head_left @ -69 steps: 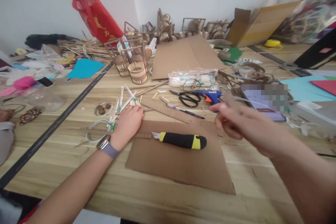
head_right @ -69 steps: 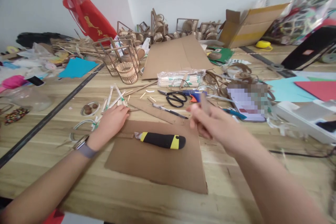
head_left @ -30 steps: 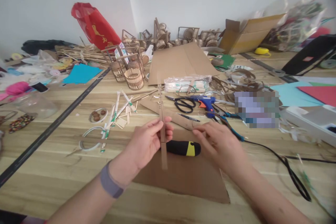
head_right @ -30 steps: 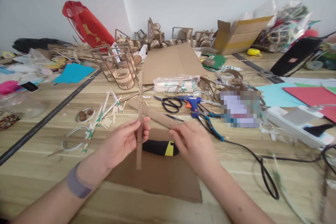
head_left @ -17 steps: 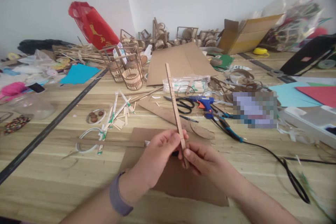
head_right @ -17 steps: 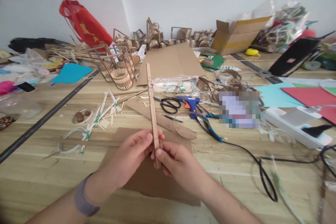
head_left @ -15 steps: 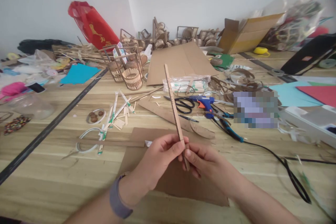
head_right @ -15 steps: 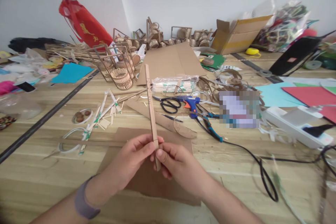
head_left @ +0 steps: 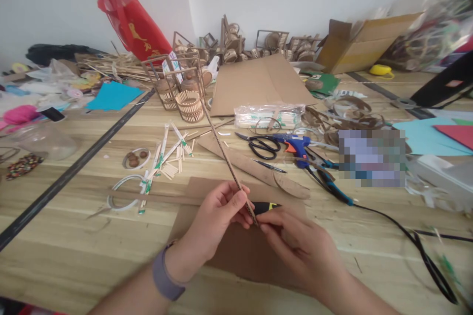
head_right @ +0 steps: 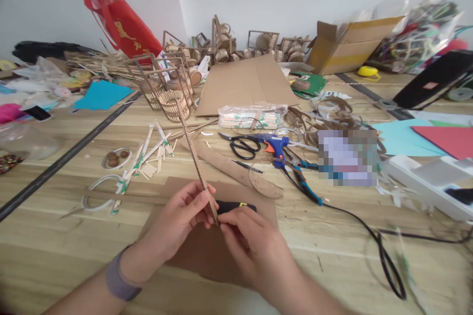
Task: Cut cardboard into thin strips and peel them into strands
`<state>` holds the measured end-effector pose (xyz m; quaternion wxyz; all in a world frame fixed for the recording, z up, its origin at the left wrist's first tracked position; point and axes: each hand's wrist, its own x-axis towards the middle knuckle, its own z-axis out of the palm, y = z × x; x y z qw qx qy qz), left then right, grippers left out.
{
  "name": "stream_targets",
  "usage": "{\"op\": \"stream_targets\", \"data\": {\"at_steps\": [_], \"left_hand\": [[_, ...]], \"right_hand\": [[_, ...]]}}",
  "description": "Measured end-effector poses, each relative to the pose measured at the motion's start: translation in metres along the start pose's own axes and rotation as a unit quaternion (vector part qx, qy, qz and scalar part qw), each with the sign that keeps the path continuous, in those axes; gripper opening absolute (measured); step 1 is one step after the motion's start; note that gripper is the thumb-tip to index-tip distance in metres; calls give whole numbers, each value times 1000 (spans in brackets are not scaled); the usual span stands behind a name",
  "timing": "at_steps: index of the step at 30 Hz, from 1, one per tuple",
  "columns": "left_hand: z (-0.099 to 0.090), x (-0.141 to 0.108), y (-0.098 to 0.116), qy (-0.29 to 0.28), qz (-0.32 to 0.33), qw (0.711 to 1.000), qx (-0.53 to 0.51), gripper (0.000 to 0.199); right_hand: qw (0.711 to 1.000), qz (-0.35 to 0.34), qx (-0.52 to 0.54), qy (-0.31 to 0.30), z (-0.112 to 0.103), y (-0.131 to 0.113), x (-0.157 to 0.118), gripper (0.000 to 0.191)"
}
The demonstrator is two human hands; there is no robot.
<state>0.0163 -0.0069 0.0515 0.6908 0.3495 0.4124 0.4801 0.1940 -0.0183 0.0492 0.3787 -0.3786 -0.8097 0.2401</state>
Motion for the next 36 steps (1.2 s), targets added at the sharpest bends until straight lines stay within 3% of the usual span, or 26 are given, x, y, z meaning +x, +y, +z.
{"op": "stream_targets", "data": {"at_steps": [6, 17, 22, 27, 36], "left_hand": [[2, -1, -4, 10, -11, 1000, 15, 48], [4, -5, -4, 20, 26, 998, 58, 48], [5, -5, -6, 26, 31, 997, 63, 50], [6, -6, -7, 25, 31, 997, 64, 50], [6, -4, -6, 21, 17, 998, 50, 50]], "right_hand": [[1000, -20, -16, 14, 2, 2, -2, 19], [990, 129, 57, -32, 3, 1, -1, 20], [981, 161, 104, -20, 7, 3, -2, 19], [969, 191, 149, -48, 7, 5, -3, 19], [977, 153, 132, -63, 7, 6, -7, 20]]}}
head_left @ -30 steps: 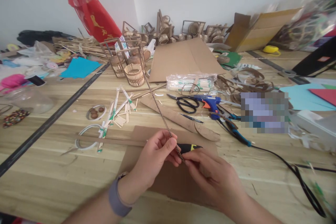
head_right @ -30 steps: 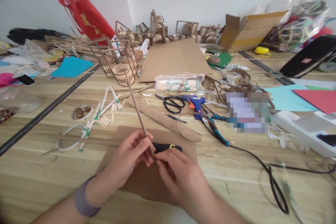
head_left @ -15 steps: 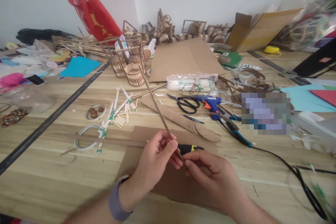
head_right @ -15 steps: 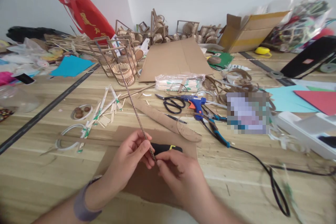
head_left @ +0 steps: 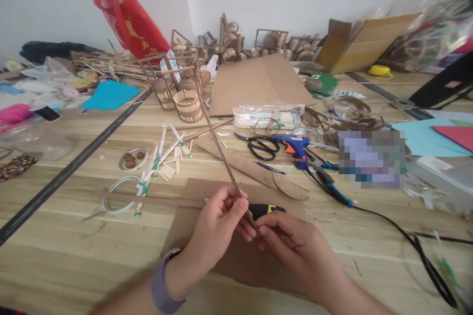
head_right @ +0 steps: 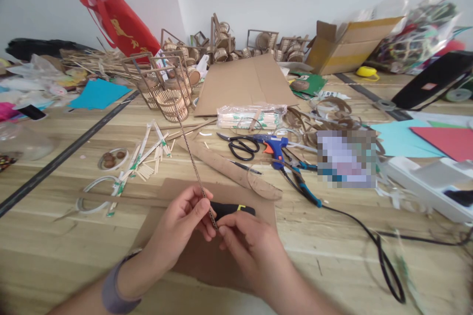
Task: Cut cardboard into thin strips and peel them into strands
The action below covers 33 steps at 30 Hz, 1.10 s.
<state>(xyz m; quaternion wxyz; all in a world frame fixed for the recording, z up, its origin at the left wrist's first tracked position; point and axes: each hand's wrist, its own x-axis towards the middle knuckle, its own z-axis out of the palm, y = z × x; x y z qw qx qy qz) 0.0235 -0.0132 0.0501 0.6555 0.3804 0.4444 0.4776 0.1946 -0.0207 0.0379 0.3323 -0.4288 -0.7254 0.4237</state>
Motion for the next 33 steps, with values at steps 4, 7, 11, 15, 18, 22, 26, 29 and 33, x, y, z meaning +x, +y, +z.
{"op": "stream_targets", "data": {"at_steps": [4, 7, 11, 15, 18, 22, 26, 29, 33], "left_hand": [[0, 0, -1, 0, -6, 1000, -5, 51], [-1, 1, -2, -5, -12, 1000, -7, 51], [-1, 2, -2, -9, -22, 1000, -11, 53], [-1, 3, -2, -10, -36, 999, -20, 55], [-1, 2, -3, -10, -48, 998, -32, 57], [-1, 2, -5, -8, -63, 997, -53, 57], [-1, 3, -6, -1, -79, 995, -67, 56], [0, 3, -6, 6, -83, 994, -71, 56], [1, 3, -6, 8, -85, 994, -74, 57]], "right_hand": [[999, -26, -32, 1, -1, -2, 0, 21], [998, -40, -51, 5, -2, -4, 0, 20], [994, -75, -75, 23, -2, -5, 0, 19], [990, -98, -94, 30, -2, -8, 1, 19], [987, -118, -103, 36, -3, -9, 1, 20], [979, -156, -117, 53, -3, -9, 1, 17], [970, -194, -128, 72, -1, -7, 2, 21], [963, -211, -143, 88, -1, -7, 2, 22], [955, -222, -173, 93, -1, -6, 0, 21]]}}
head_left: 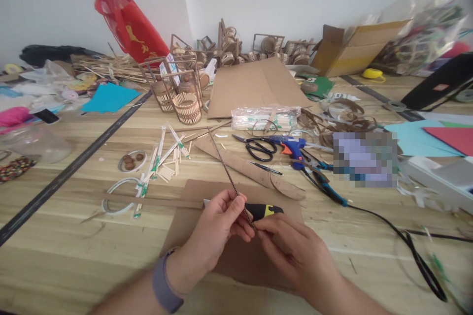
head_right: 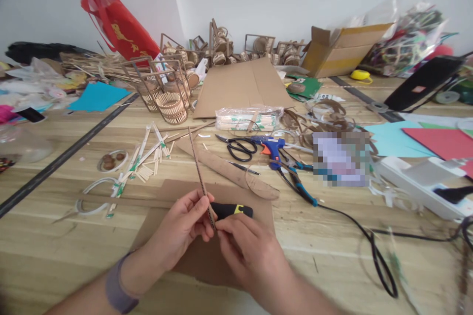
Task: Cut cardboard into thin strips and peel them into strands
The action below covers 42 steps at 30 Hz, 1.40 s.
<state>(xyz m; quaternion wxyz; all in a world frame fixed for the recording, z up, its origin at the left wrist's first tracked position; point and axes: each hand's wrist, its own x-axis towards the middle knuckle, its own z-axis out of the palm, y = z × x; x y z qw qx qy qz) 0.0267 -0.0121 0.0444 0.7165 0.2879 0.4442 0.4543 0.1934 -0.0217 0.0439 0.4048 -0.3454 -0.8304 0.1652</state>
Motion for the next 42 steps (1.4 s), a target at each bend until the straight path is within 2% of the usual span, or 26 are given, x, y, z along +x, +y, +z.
{"op": "stream_targets", "data": {"at_steps": [7, 23, 42], "left_hand": [[0, -1, 0, 6, 3, 1000, 4, 53], [-1, 0, -3, 3, 0, 999, 35, 54], [-1, -1, -4, -19, 1, 1000, 10, 54]], "right_hand": [[999, -15, -40, -2, -1, 1, 0, 19], [999, -25, -47, 5, 0, 0, 1, 19], [996, -41, -70, 25, 2, -1, 2, 19]]}}
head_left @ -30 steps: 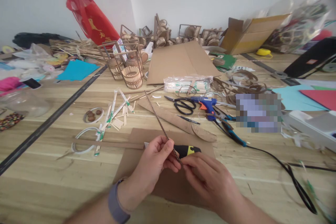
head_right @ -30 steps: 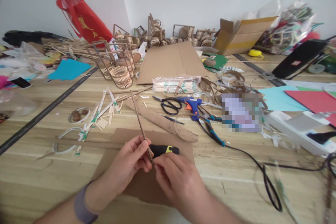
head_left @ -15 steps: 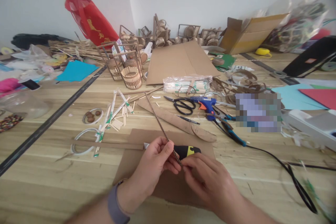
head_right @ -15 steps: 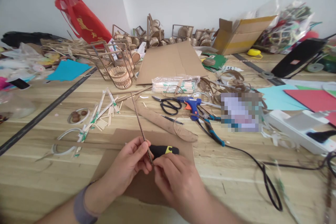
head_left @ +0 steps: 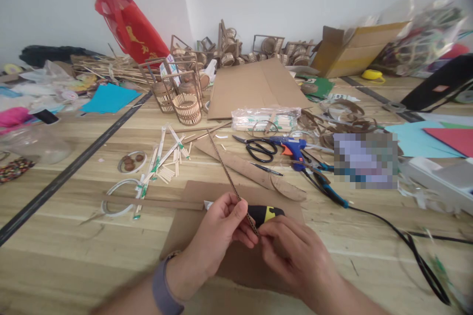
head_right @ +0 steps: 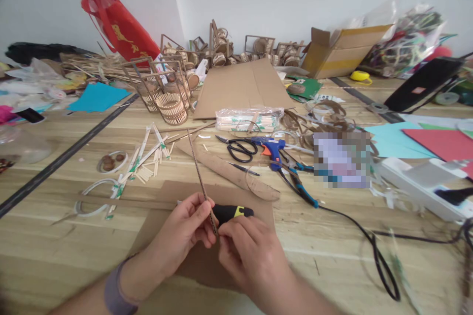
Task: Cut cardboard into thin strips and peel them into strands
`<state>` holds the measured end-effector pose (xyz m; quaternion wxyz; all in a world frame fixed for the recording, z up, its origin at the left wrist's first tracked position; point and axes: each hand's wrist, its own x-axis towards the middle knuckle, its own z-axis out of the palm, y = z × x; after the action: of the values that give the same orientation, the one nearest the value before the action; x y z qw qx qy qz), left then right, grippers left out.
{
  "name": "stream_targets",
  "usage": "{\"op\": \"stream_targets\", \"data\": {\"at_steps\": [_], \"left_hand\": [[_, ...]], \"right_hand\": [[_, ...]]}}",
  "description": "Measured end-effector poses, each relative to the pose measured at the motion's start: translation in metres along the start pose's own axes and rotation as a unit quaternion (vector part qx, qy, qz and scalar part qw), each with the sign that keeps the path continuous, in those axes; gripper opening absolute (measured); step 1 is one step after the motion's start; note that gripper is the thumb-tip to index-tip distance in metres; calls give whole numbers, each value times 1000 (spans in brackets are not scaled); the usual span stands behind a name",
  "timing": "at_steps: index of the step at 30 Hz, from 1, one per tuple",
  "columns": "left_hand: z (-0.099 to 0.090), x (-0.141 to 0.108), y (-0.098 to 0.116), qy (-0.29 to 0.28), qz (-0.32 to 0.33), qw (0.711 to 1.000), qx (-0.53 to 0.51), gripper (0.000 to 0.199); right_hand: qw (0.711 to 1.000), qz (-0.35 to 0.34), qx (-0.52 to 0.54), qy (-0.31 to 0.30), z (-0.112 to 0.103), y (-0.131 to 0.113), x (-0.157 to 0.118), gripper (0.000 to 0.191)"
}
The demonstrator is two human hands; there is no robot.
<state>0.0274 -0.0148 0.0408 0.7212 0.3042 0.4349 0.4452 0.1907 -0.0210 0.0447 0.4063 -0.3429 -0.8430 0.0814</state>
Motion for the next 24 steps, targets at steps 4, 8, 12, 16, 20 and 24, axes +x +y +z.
{"op": "stream_targets", "data": {"at_steps": [4, 8, 12, 16, 20, 24], "left_hand": [[0, 0, 0, -10, 2, 1000, -5, 51], [0, -1, 0, -18, -6, 1000, -11, 52], [1, -2, 1, -28, -14, 999, -18, 55], [1, -3, 3, -43, -17, 999, -27, 58], [1, -4, 3, -62, -13, 998, -5, 66], [-1, -3, -1, -101, -21, 991, 80, 63]], "right_hand": [[1000, -8, 5, -6, 0, 1, 1, 19], [1000, -22, 2, -3, -1, 2, 1, 19], [1000, -26, 6, -6, -2, 0, 2, 20], [999, -34, 5, -2, -3, 0, 3, 20], [999, -44, -5, 8, -4, 2, 5, 20], [999, -50, -13, 15, -5, 4, 6, 19]]}}
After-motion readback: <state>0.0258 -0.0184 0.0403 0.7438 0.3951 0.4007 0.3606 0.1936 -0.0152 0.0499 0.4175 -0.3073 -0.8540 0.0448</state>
